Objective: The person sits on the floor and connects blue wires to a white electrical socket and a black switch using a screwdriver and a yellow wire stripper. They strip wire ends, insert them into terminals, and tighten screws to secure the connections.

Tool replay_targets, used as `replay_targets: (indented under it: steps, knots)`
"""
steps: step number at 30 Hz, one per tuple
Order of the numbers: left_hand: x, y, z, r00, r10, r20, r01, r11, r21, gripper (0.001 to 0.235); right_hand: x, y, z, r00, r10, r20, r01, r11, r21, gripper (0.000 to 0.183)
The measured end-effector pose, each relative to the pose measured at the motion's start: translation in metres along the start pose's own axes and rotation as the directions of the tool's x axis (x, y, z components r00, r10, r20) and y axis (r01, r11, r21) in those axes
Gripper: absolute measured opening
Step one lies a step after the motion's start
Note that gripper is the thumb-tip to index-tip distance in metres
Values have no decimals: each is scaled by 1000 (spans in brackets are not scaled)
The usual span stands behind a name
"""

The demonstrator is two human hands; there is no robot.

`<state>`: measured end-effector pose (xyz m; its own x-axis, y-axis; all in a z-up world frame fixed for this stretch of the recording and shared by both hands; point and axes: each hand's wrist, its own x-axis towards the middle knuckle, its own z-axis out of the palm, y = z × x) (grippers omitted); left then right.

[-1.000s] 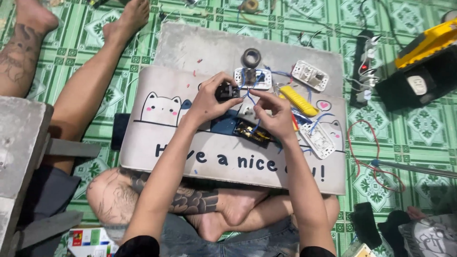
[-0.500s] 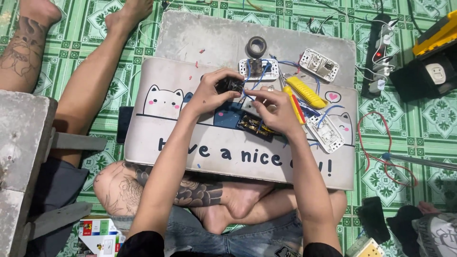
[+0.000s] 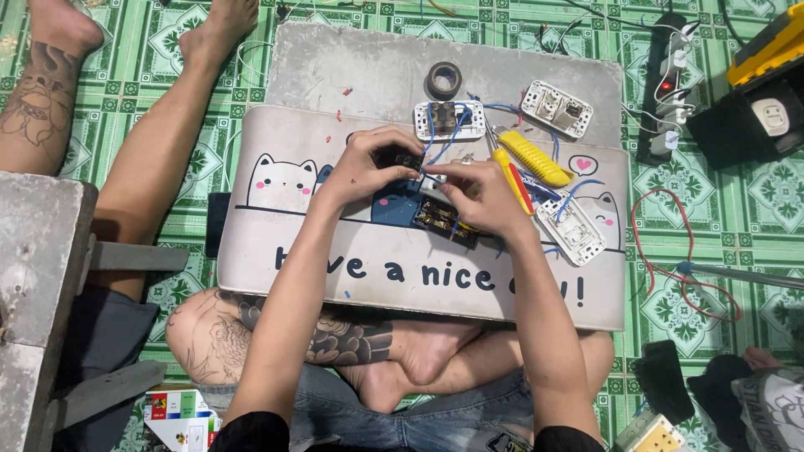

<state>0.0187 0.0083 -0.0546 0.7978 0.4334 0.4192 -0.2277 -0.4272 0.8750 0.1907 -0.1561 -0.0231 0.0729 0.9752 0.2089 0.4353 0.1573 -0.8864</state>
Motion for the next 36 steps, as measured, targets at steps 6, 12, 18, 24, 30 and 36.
replay_targets:
  steps: [6, 12, 18, 24, 30, 36]
  knots:
    - [0, 1, -2, 1000, 6, -9, -6, 1000, -3, 25, 0, 10, 0, 1000, -13, 4, 13, 1000, -15, 37]
    - [-1, 1, -2, 1000, 10, -4, -10, 1000, 16, 23, 0, 5, 0, 1000, -9, -4, 9, 1000, -5, 39]
    - [-1, 0, -1, 1000, 6, -3, -6, 1000, 7, 23, 1, 6, 0, 1000, -4, -9, 4, 1000, 6, 39]
    - [-1, 2, -2, 1000, -10, -8, 10, 1000, 11, 23, 1, 6, 0, 1000, 2, 9, -2, 1000, -4, 40]
    - [-1, 2, -2, 1000, -26, -3, 26, 1000, 12, 24, -1, 12, 1, 1000, 17, 10, -17, 1000, 7, 39]
    - [-1, 0, -1, 1000, -21, 22, 21, 1000, 10, 23, -2, 21, 1, 999, 28, 26, -28, 1000, -8, 39]
